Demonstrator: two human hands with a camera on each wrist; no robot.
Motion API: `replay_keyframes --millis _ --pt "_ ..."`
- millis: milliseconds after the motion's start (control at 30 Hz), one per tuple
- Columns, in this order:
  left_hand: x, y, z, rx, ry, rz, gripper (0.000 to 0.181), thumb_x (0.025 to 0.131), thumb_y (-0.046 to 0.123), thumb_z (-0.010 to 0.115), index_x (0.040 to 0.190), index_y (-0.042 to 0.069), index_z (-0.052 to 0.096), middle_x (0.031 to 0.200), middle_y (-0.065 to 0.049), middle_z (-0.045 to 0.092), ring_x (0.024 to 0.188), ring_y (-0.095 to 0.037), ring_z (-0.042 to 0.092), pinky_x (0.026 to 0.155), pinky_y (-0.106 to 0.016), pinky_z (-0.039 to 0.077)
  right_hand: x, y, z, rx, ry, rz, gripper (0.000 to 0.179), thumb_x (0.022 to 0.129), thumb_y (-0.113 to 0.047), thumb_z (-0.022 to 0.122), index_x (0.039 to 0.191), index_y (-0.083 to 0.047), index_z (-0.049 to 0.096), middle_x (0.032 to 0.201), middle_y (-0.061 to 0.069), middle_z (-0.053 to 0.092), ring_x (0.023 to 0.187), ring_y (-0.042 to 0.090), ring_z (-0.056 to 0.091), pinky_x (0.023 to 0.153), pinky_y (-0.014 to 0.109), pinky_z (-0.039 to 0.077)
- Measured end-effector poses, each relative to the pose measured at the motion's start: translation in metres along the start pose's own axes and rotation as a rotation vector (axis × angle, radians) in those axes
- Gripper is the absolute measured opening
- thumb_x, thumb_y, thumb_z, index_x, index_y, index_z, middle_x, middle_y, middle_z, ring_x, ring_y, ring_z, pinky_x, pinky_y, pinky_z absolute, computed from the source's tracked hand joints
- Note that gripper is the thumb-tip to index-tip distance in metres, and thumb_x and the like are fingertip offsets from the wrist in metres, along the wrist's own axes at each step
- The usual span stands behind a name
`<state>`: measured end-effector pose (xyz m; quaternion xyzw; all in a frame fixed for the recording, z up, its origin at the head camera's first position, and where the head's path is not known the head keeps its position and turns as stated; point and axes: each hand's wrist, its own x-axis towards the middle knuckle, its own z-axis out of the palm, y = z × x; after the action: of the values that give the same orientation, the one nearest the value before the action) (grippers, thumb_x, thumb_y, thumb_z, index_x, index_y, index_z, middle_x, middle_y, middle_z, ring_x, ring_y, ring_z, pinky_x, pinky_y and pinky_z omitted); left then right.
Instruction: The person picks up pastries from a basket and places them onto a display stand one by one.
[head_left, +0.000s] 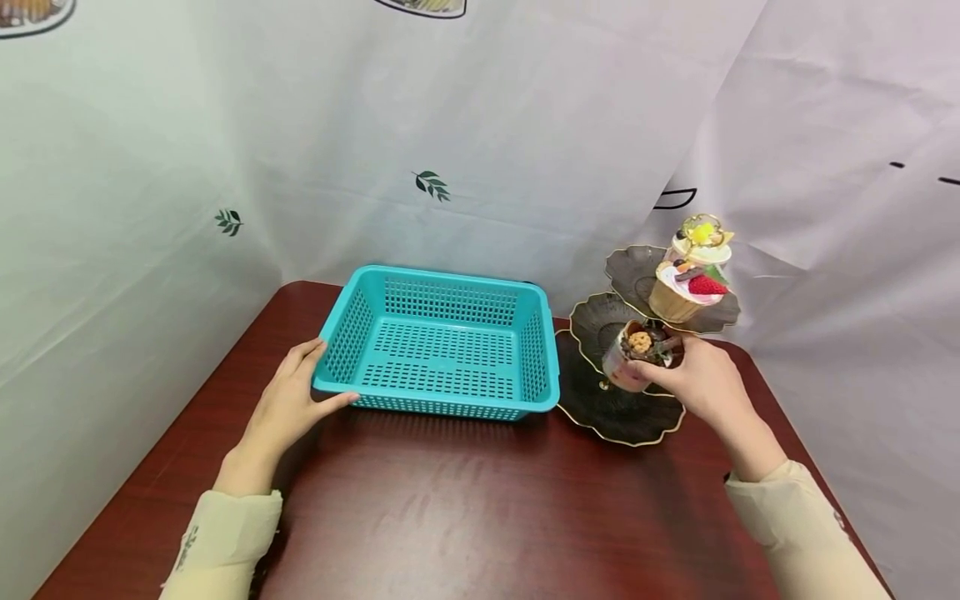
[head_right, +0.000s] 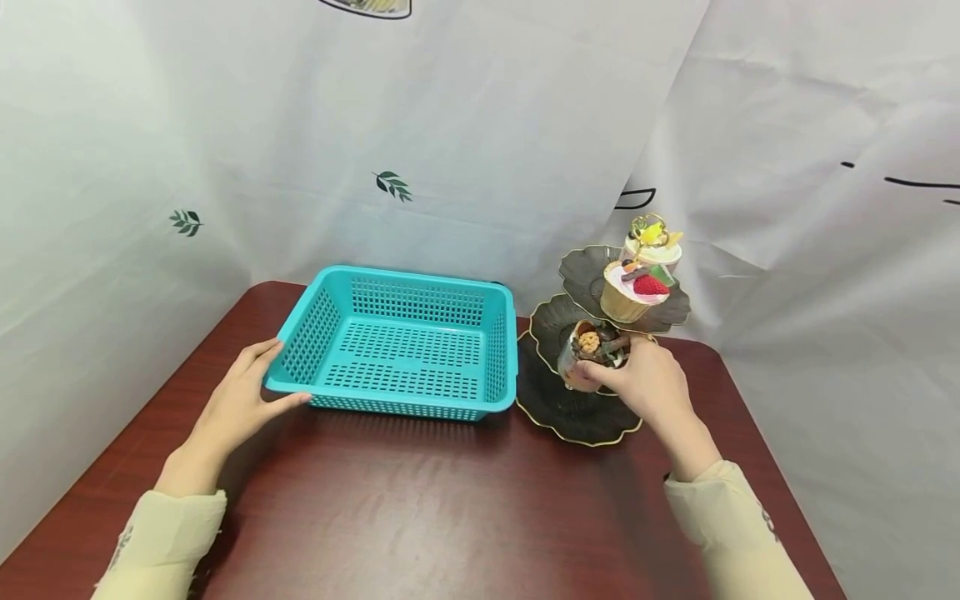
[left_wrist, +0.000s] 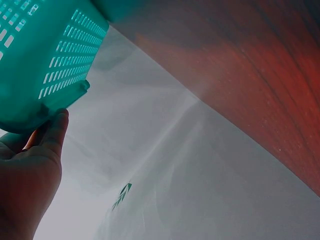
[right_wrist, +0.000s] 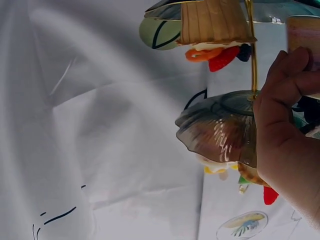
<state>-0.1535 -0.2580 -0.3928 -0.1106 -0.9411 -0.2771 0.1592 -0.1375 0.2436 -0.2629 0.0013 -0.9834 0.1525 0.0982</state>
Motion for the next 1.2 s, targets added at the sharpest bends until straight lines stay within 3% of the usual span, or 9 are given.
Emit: replay_keyframes --millis 267,467,600,967,1200 --pt "0.0 0.0 -0.001 -0.004 0.006 -0.003 0.095 0.075 0.043 0.08 0.142 -0.008 0.038 0.145 -0.023 0.037 0.13 -0.04 0.035 0.096 -0.062 0.045 0.006 -0.001 0.007 0.011 0.037 0.001 0.062 0.074 -0.051 0.075 0.108 -0.001 0.058 0.09 0.026 0.068 0.083 0.044 0.063 0.063 0.051 0.048" --pt "-0.001 0.0 0.0 -0.001 0.004 -0.009 0.095 0.075 0.043 0.08 0.142 -0.008 0.038 0.145 -0.023 0.036 0.13 -0.039 0.035 0.095 -0.062 0.045 0.011 -0.002 0.01 -0.007 0.028 0.059 0.06 0.071 -0.055 0.075 0.092 0.0 0.06 0.074 0.019 0.065 0.069 0.036 0.061 0.051 0.041 0.044" --pt "-0.001 0.0 0.0 0.004 0.009 -0.002 0.095 0.074 0.043 0.08 0.142 -0.009 0.038 0.144 -0.023 0.037 0.129 -0.039 0.036 0.094 -0.062 0.046 0.014 -0.001 0.014 -0.011 0.028 0.086 0.062 0.07 -0.058 0.075 0.09 0.0 0.06 0.072 0.019 0.065 0.067 0.036 0.06 0.05 0.041 0.044" --pt "-0.001 0.0 0.0 -0.002 0.006 -0.007 0.095 0.075 0.043 0.08 0.142 -0.009 0.038 0.144 -0.023 0.037 0.129 -0.039 0.036 0.095 -0.062 0.046 0.018 -0.003 0.02 -0.015 0.044 0.123 0.072 0.074 -0.059 0.072 0.106 0.004 0.057 0.088 0.029 0.066 0.079 0.047 0.062 0.055 0.05 0.048" --pt "0.0 0.001 -0.001 0.001 0.0 -0.003 0.095 0.075 0.044 0.08 0.141 -0.01 0.038 0.144 -0.023 0.037 0.13 -0.039 0.035 0.097 -0.062 0.044 0.018 0.001 0.022 -0.004 0.066 0.137 0.074 0.073 -0.062 0.071 0.106 0.003 0.058 0.09 0.03 0.066 0.077 0.047 0.063 0.05 0.048 0.046"
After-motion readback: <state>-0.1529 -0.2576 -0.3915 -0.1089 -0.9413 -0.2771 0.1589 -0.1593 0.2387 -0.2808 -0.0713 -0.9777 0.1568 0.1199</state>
